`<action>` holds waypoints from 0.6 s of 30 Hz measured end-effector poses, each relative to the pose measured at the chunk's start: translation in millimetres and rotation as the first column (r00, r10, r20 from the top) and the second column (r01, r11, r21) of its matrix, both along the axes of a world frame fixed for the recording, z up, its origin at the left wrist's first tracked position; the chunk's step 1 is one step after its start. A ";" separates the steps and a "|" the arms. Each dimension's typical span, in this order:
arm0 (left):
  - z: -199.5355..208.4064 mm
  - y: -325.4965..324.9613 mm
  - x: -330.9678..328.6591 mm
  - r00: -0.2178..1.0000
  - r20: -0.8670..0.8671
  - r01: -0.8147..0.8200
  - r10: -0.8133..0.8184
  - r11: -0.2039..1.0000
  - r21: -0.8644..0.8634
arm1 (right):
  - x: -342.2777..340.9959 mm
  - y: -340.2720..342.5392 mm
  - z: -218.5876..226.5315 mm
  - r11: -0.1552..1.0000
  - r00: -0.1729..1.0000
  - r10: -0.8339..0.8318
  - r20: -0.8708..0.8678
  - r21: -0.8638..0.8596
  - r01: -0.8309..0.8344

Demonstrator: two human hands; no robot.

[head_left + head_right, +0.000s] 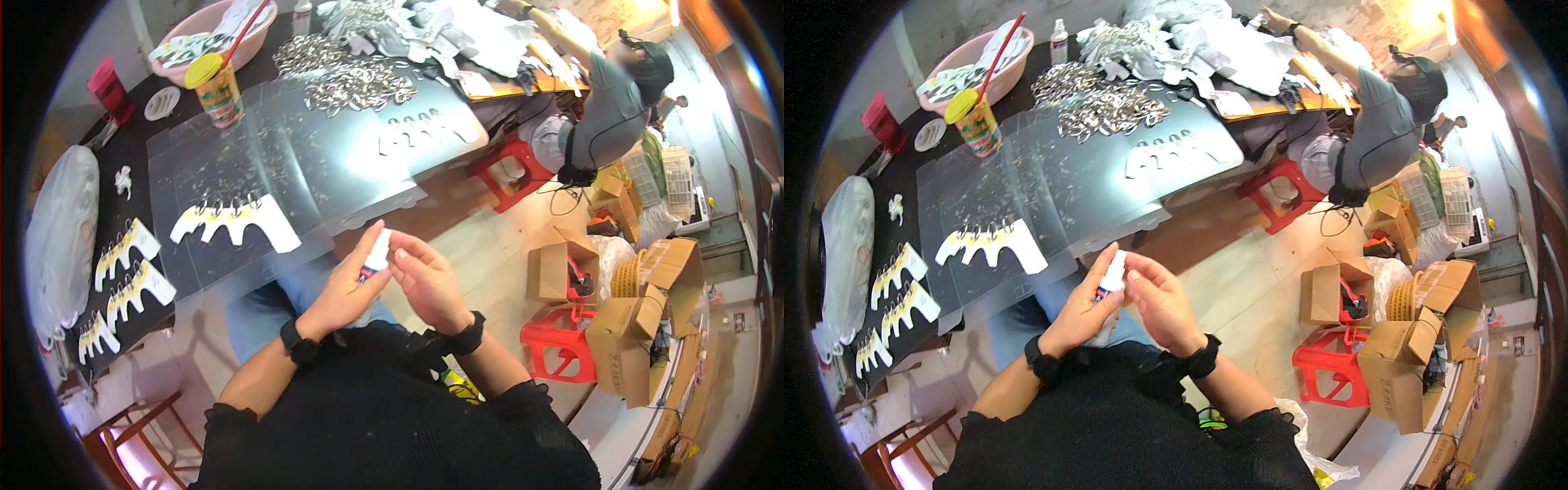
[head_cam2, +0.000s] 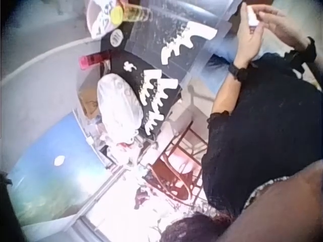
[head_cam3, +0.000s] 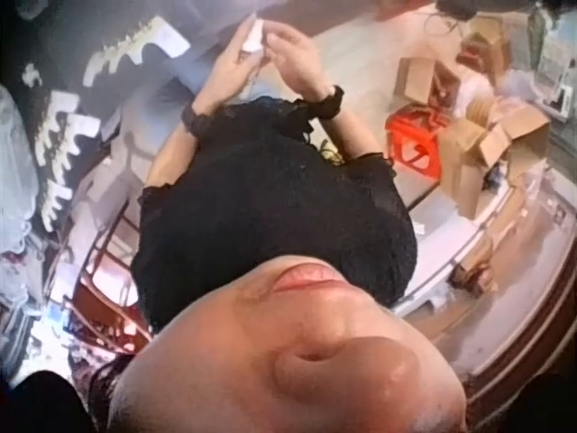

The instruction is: Assembling and attaching metal eyelets to shoe upper components at a workshop table.

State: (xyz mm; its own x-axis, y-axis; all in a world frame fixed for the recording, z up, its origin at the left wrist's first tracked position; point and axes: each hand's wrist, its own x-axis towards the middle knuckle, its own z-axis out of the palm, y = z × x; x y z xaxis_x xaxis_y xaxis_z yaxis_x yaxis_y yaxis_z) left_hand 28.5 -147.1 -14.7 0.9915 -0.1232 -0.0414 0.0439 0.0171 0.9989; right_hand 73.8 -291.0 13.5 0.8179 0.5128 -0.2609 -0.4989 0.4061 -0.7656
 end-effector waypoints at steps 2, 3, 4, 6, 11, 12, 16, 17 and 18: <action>5.6 1.1 0.2 0.990 0.139 -0.042 0.029 0.995 0.094 | -1.4 -0.3 -0.1 1.000 1.000 -0.003 0.015 -0.004 0.003; 7.8 2.5 -0.9 0.993 0.116 -0.025 0.012 0.994 0.110 | -2.8 0.6 4.5 0.999 1.000 0.002 0.004 -0.034 -0.002; 11.0 3.5 -1.7 0.996 0.093 -0.008 -0.004 0.992 0.126 | -3.3 0.0 3.7 0.999 1.000 0.000 -0.005 -0.044 0.000; 15.1 5.1 -3.5 0.996 0.087 0.000 -0.012 0.991 0.132 | -4.3 0.0 5.2 0.999 0.999 0.027 -0.026 -0.033 -0.027; 13.5 4.6 -7.2 0.995 0.101 0.001 -0.022 0.980 0.197 | -2.4 -3.7 5.0 0.997 0.998 0.027 -0.052 -0.077 -0.031; 12.7 3.6 -6.9 0.994 0.104 -0.002 -0.022 0.975 0.222 | -0.8 -5.6 3.7 0.996 0.997 0.035 -0.070 -0.075 -0.040; 5.0 -3.6 -5.2 0.971 0.235 -0.100 0.044 0.968 0.231 | 4.8 -12.8 -2.7 0.996 0.992 0.050 -0.112 -0.068 -0.058; 4.2 -6.1 -3.3 0.970 0.238 -0.099 0.039 0.965 0.245 | 9.8 -17.7 -12.5 0.998 0.988 0.041 -0.150 -0.042 -0.048; 2.7 -8.1 -3.6 0.971 0.236 -0.098 0.035 0.961 0.260 | 11.2 -19.9 -17.9 0.999 0.981 0.034 -0.191 -0.014 -0.037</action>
State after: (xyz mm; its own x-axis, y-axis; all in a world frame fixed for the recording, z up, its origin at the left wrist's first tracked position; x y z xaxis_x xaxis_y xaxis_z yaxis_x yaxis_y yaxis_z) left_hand 24.9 -155.2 -12.0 0.9839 -0.0724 0.1636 -0.1769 -0.2578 0.9499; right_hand 84.9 -310.8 -4.4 0.7335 0.5347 -0.4197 -0.6506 0.3733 -0.6614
